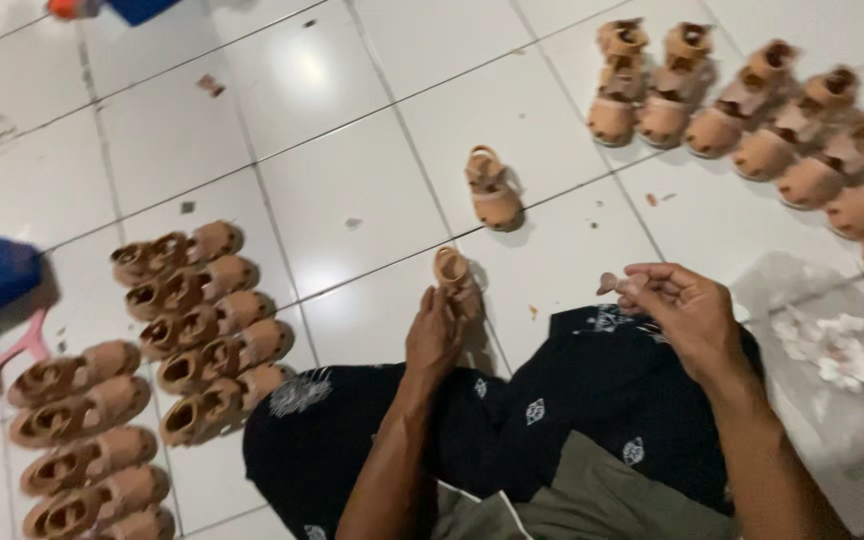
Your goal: The person sits on the floor and assembles small beige sandals by attaching white lace-like straps to the ankle area. They handle each sandal individually, pick up straps from a plastic bag, and place the finished pairs in a row on the floor.
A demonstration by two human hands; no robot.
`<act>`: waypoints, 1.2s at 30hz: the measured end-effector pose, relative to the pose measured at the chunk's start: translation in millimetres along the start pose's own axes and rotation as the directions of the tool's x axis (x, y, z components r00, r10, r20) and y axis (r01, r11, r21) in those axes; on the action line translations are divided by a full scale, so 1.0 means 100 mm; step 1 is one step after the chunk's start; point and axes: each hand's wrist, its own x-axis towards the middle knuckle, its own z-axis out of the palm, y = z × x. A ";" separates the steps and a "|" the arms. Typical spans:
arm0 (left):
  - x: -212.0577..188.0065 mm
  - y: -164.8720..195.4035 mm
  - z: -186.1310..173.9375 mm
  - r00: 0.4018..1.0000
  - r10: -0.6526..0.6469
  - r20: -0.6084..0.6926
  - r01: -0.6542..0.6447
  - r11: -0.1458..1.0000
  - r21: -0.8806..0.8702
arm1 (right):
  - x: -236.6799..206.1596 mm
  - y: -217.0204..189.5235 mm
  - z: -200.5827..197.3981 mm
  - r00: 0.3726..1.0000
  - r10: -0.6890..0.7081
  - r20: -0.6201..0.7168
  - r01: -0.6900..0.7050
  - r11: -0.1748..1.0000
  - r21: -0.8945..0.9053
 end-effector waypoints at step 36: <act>0.33 0.00 -0.13 0.945 -0.323 -0.057 0.290 0.903 -0.319 | 0.57 1.05 1.86 0.958 -0.016 0.285 -0.011 0.996 0.091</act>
